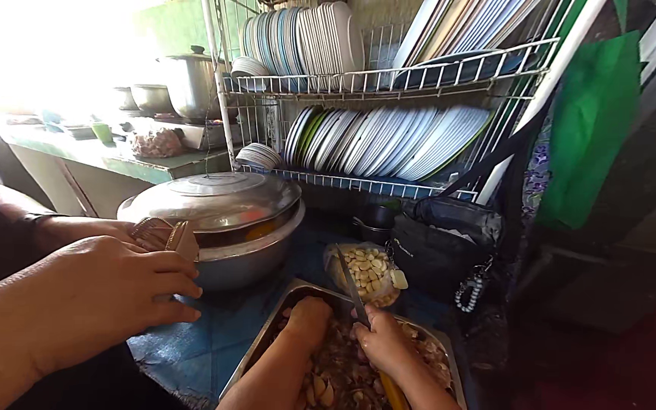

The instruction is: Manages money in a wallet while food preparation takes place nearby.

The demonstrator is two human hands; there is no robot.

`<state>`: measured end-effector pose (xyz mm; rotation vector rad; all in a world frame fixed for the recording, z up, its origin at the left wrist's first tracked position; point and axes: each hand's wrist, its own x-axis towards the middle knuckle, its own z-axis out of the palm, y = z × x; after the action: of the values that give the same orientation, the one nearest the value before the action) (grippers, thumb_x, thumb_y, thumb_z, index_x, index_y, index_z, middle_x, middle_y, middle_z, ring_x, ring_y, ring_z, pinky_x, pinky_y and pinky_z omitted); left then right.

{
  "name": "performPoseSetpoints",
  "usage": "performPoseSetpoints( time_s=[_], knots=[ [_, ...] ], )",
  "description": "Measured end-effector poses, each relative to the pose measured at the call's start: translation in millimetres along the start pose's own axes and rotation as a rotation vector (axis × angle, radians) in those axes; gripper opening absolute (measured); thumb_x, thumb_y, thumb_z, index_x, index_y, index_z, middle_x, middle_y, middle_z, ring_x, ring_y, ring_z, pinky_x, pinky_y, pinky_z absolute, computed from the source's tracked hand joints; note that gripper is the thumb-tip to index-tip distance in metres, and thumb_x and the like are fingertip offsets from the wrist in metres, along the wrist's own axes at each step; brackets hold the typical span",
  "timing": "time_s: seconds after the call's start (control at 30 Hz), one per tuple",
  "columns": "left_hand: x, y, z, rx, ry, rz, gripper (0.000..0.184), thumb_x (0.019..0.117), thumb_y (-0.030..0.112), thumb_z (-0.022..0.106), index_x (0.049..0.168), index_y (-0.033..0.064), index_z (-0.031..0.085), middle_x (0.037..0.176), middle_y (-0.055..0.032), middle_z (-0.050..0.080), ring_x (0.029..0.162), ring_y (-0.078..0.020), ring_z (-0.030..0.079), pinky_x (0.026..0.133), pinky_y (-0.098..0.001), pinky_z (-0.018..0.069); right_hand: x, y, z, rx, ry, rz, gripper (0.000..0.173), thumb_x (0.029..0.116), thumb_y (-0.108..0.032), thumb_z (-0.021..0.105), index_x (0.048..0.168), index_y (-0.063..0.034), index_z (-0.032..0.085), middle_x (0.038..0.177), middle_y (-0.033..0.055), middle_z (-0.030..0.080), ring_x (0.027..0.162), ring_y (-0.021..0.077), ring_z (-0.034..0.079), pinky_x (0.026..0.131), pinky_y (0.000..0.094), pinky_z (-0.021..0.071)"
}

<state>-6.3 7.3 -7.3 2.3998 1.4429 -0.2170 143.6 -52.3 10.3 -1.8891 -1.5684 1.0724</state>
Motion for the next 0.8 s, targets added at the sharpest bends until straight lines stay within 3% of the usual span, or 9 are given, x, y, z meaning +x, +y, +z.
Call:
performPoseSetpoints(
  time_s=[0.2, 0.4, 0.47, 0.57, 0.7, 0.8],
  knots=[
    [2.6, 15.1, 4.8, 0.111, 0.037, -0.029, 0.034, 0.0995, 0.001, 0.05, 0.132, -0.0004, 0.06, 0.135, -0.0237, 0.059, 0.13, -0.0418, 0.054, 0.104, -0.0588, 0.0436, 0.9, -0.1, 1.6, -0.039, -0.032, 0.01, 0.034, 0.1035, -0.01, 0.049, 0.137, -0.0037, 0.052, 0.101, 0.011, 0.068, 0.069, 0.0185, 0.067, 0.065, 0.0352, 0.0571],
    [2.0, 7.5, 1.1, 0.037, 0.077, -0.041, 0.03, 0.1036, 0.019, 0.055, 0.127, 0.0017, 0.065, 0.135, -0.0219, 0.059, 0.132, -0.0401, 0.052, 0.107, -0.0574, 0.0415, 2.2, 2.3, 0.1, -0.015, 0.006, 0.009, 0.034, 0.1036, -0.01, 0.047, 0.136, -0.0031, 0.053, 0.103, 0.0111, 0.069, 0.067, 0.0182, 0.067, 0.063, 0.0351, 0.057],
    [-1.0, 2.3, -3.6, -0.074, 0.126, -0.034, 0.03, 0.1038, 0.022, 0.055, 0.124, 0.0054, 0.068, 0.134, -0.0209, 0.06, 0.131, -0.0387, 0.053, 0.108, -0.0571, 0.0428, 2.5, 2.9, -0.7, -0.008, 0.003, 0.021, 0.035, 0.1039, -0.009, 0.047, 0.138, -0.0034, 0.052, 0.104, 0.0115, 0.069, 0.069, 0.0189, 0.067, 0.064, 0.0357, 0.0574],
    [-10.5, -5.7, -14.3, -0.404, 0.262, 0.003, 0.029, 0.1026, 0.021, 0.058, 0.124, 0.0081, 0.072, 0.13, -0.0133, 0.066, 0.127, -0.026, 0.059, 0.112, -0.0446, 0.044, 1.1, 2.4, -0.4, 0.032, 0.003, 0.025, 0.038, 0.1036, -0.008, 0.048, 0.141, -0.0032, 0.049, 0.105, 0.0121, 0.069, 0.069, 0.0199, 0.067, 0.064, 0.037, 0.0573],
    [-20.2, -1.9, -30.0, -0.709, 0.277, 0.073, 0.025, 0.1, 0.02, 0.064, 0.119, 0.0049, 0.073, 0.112, -0.0095, 0.073, 0.103, -0.0156, 0.069, 0.097, -0.0351, 0.0534, -0.4, 1.9, 1.3, 0.119, 0.03, -0.007, 0.038, 0.1034, -0.008, 0.05, 0.14, -0.0031, 0.047, 0.097, 0.0123, 0.066, 0.064, 0.0202, 0.064, 0.061, 0.0372, 0.056],
    [-22.0, 5.9, -30.0, -0.733, 0.228, 0.042, 0.025, 0.1, 0.02, 0.064, 0.118, 0.0052, 0.073, 0.11, -0.0092, 0.073, 0.099, -0.0148, 0.069, 0.093, -0.0348, 0.0545, 0.0, 3.1, 3.2, 0.137, 0.046, -0.03, 0.03, 0.1039, -0.01, 0.049, 0.133, -0.0043, 0.047, 0.093, 0.012, 0.064, 0.062, 0.02, 0.064, 0.059, 0.0373, 0.0564]
  ],
)
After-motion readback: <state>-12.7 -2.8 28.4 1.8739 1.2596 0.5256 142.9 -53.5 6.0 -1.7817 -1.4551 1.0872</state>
